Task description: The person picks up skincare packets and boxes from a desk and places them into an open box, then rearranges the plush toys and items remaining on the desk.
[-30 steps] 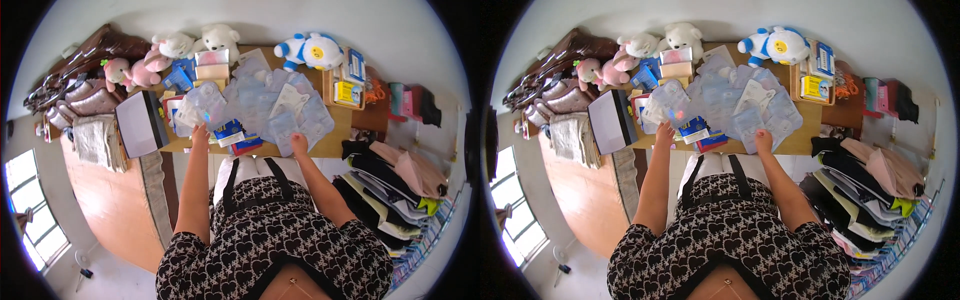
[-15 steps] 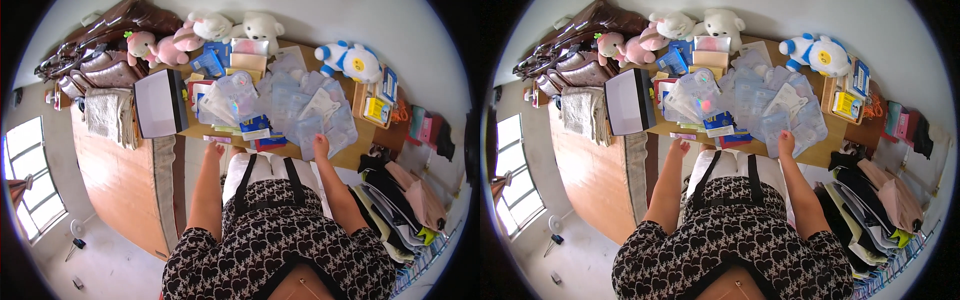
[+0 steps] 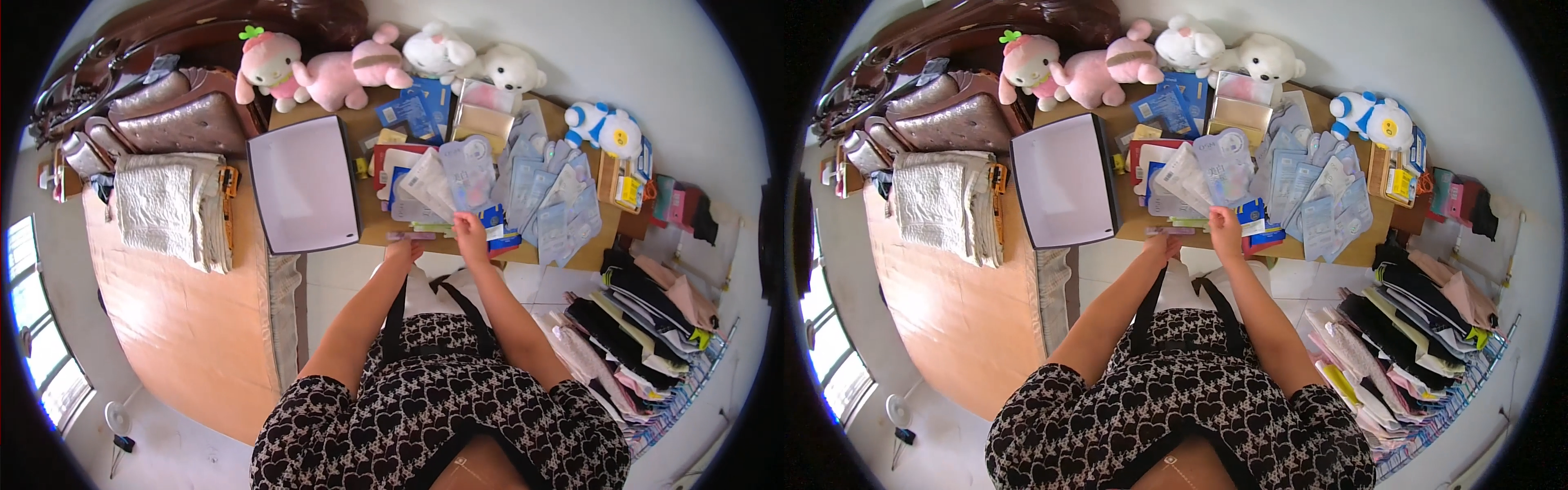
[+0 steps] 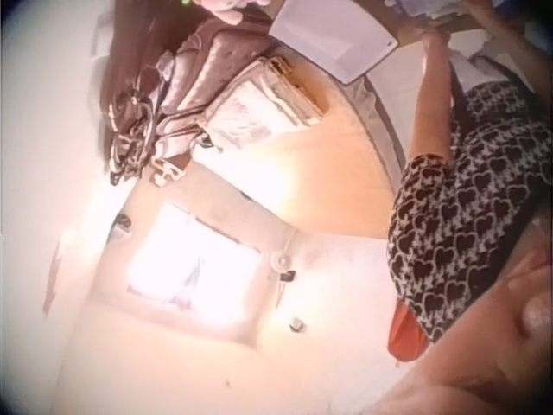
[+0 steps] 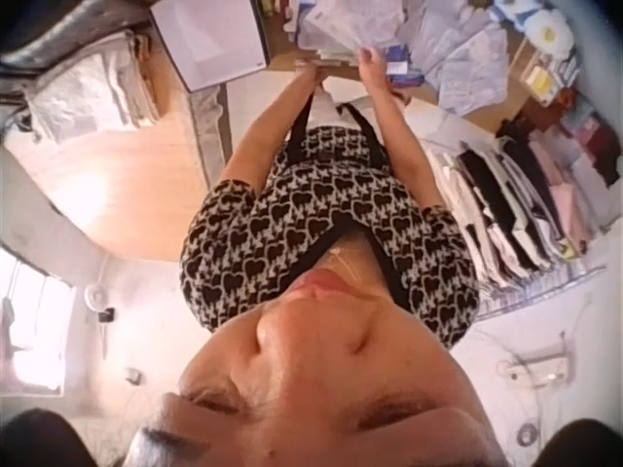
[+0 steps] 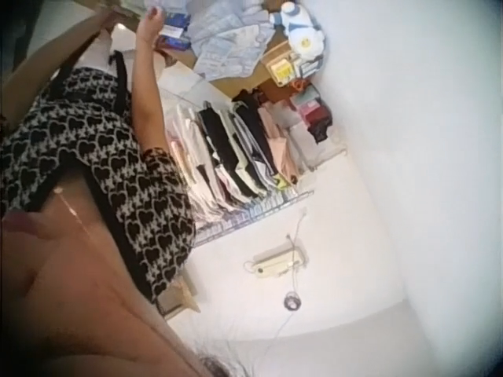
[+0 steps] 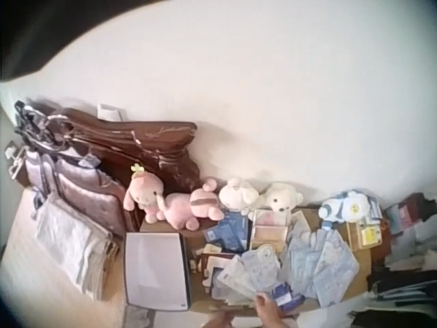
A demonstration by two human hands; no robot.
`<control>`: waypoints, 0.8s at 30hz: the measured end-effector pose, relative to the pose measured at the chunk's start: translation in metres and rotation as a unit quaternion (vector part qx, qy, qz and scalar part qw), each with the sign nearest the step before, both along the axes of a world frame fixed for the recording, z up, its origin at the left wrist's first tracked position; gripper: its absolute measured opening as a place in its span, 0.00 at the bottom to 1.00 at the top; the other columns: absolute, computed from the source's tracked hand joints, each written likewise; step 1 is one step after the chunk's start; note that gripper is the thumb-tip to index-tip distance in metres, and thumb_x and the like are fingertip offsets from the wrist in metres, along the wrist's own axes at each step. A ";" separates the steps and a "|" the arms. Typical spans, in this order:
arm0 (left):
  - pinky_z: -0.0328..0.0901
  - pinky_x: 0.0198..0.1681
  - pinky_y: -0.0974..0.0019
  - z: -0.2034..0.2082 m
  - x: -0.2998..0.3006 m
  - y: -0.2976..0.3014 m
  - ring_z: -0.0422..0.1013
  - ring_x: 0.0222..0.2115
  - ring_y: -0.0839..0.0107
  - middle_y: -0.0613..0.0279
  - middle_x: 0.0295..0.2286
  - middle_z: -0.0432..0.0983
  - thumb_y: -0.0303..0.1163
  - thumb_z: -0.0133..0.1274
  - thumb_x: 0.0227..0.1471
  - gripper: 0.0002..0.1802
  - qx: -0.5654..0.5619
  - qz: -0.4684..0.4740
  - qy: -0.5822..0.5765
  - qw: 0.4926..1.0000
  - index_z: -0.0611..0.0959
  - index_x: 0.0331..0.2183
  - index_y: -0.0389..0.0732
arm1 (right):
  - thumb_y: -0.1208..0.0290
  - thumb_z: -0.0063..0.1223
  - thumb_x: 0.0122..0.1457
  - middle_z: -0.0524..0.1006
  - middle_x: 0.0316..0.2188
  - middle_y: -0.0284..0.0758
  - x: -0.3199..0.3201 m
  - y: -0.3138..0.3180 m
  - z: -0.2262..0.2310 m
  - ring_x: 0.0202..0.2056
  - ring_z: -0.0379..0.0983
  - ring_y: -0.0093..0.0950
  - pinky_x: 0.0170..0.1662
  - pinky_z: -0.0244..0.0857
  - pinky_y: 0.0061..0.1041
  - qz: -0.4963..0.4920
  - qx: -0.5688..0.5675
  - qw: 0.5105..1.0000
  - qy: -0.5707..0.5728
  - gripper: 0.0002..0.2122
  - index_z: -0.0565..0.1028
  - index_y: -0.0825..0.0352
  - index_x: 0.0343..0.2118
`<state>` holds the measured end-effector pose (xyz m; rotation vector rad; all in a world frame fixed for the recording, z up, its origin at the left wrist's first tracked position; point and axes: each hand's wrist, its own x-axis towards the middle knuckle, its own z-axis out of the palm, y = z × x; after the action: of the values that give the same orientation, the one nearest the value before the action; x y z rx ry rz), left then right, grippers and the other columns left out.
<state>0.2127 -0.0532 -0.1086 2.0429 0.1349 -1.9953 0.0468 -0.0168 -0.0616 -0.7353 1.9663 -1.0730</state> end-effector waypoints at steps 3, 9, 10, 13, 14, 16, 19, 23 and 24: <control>0.71 0.31 0.65 0.010 0.002 -0.029 0.71 0.27 0.68 0.60 0.25 0.70 0.30 0.46 0.53 0.08 -0.078 -0.106 0.024 0.991 0.72 0.33 0.36 | 0.73 0.50 0.54 0.74 0.26 0.32 0.029 -0.021 0.025 0.25 0.70 0.20 0.27 0.63 0.18 0.065 -0.019 0.996 0.051 0.05 0.74 0.66 0.33; 0.65 0.25 0.70 0.017 0.012 -0.050 0.70 0.23 0.69 0.59 0.25 0.73 0.34 0.47 0.49 0.09 -0.038 -0.083 0.048 0.995 0.75 0.28 0.37 | 0.75 0.50 0.53 0.74 0.26 0.34 0.042 -0.014 0.037 0.25 0.71 0.23 0.30 0.63 0.20 0.054 -0.029 0.993 0.106 0.05 0.74 0.67 0.33; 0.65 0.26 0.70 0.016 0.015 -0.052 0.69 0.24 0.69 0.59 0.25 0.73 0.33 0.47 0.49 0.09 -0.039 -0.081 0.057 0.994 0.75 0.29 0.38 | 0.75 0.49 0.53 0.74 0.26 0.34 0.043 -0.012 0.037 0.25 0.71 0.23 0.30 0.63 0.20 0.048 -0.014 0.993 0.109 0.05 0.74 0.67 0.33; 0.66 0.27 0.70 0.021 0.019 -0.053 0.69 0.27 0.68 0.58 0.27 0.72 0.32 0.47 0.48 0.08 -0.055 -0.089 0.066 0.992 0.74 0.30 0.37 | 0.76 0.48 0.53 0.75 0.25 0.34 0.051 0.003 0.034 0.26 0.71 0.23 0.31 0.64 0.20 0.019 -0.012 0.994 0.105 0.06 0.75 0.67 0.33; 0.67 0.30 0.68 0.024 0.021 -0.054 0.70 0.28 0.66 0.57 0.29 0.72 0.31 0.47 0.49 0.09 -0.058 -0.099 0.051 0.992 0.74 0.32 0.36 | 0.75 0.48 0.54 0.75 0.25 0.34 0.055 0.009 0.032 0.25 0.70 0.23 0.30 0.64 0.20 0.016 -0.015 0.994 0.104 0.06 0.75 0.67 0.33; 0.69 0.33 0.67 0.032 0.024 -0.058 0.71 0.30 0.64 0.55 0.30 0.72 0.31 0.46 0.51 0.10 -0.071 -0.110 0.035 0.991 0.73 0.34 0.35 | 0.75 0.48 0.54 0.74 0.25 0.33 0.062 0.019 0.031 0.24 0.69 0.21 0.28 0.64 0.19 0.010 0.002 0.997 0.083 0.06 0.74 0.66 0.34; 0.68 0.36 0.63 0.050 0.029 -0.063 0.70 0.32 0.63 0.55 0.31 0.72 0.32 0.47 0.49 0.12 -0.093 -0.161 0.035 0.982 0.73 0.35 0.35 | 0.75 0.47 0.54 0.73 0.25 0.31 0.079 0.041 0.022 0.24 0.68 0.19 0.25 0.63 0.18 -0.016 -0.018 0.998 -0.056 0.06 0.73 0.66 0.34; 0.66 0.41 0.60 0.059 0.043 -0.057 0.69 0.35 0.61 0.56 0.32 0.71 0.35 0.48 0.50 0.14 -0.107 -0.166 0.064 0.978 0.73 0.36 0.35 | 0.75 0.46 0.53 0.73 0.24 0.29 0.110 0.063 0.011 0.24 0.68 0.18 0.24 0.63 0.16 -0.073 -0.040 0.983 -0.166 0.06 0.73 0.66 0.34; 0.65 0.42 0.59 0.058 0.049 -0.056 0.68 0.36 0.60 0.55 0.33 0.70 0.36 0.47 0.50 0.15 -0.105 -0.155 0.062 0.980 0.72 0.37 0.36 | 0.75 0.46 0.53 0.73 0.24 0.29 0.119 0.071 0.011 0.24 0.68 0.18 0.24 0.63 0.16 -0.082 -0.037 0.982 -0.168 0.06 0.73 0.66 0.34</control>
<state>0.2616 -0.1095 -0.0505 1.8989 -0.3780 -2.2078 0.1662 0.0544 -0.0504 -0.4006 1.7243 -1.2840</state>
